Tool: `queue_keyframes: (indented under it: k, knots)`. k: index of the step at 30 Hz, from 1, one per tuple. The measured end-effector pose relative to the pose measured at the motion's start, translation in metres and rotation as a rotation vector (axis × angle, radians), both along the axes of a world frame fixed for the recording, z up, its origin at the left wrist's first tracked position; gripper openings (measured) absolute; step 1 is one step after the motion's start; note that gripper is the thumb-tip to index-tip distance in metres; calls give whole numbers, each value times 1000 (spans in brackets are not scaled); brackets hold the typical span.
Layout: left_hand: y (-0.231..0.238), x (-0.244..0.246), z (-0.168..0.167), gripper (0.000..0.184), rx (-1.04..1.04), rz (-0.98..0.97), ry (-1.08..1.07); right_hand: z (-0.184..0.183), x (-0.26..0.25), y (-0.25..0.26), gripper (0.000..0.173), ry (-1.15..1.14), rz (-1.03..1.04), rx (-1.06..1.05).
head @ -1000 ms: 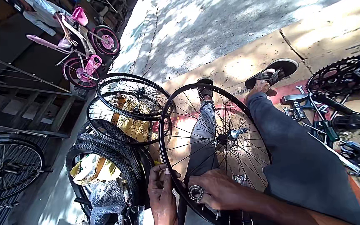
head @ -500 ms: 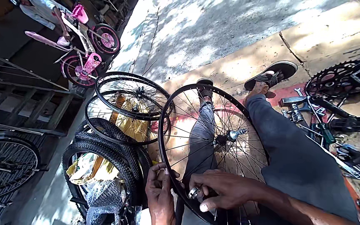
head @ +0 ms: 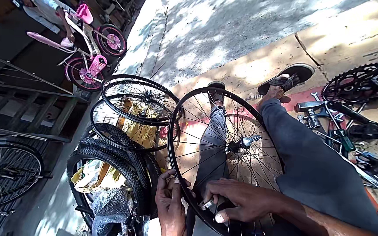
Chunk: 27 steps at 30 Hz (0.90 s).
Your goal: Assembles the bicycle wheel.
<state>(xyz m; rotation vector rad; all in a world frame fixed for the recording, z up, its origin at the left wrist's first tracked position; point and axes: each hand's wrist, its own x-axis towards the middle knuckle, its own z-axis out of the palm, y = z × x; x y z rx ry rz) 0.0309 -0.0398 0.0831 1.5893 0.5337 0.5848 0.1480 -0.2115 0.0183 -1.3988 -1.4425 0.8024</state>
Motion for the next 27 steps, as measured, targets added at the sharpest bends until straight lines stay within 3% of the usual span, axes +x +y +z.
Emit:
queue_keyframes:
  k: [8,11,14,16,19,21,24,27]
  knots:
    - [32,54,6,38,136,-33,189,-2,2,6,26,-88,-91,-40]
    - [30,67,3,37,262,-3,205,0,12,-3,33,-102,-419,67]
    - [11,54,0,35,379,58,139,-5,21,-6,34,-486,-692,101]
    - [-5,38,-3,37,359,101,90,-7,17,-3,35,-538,-569,101]
    - [-21,12,-9,37,300,143,36,6,-3,9,29,-352,-240,166]
    - [-18,-2,-14,33,255,109,4,5,-10,12,21,-306,-144,152]
    - [-3,-10,-15,27,235,7,-9,-3,-18,13,27,-245,-299,123]
    - [8,-6,-12,17,155,-35,-10,-15,-39,30,16,-470,-494,98]
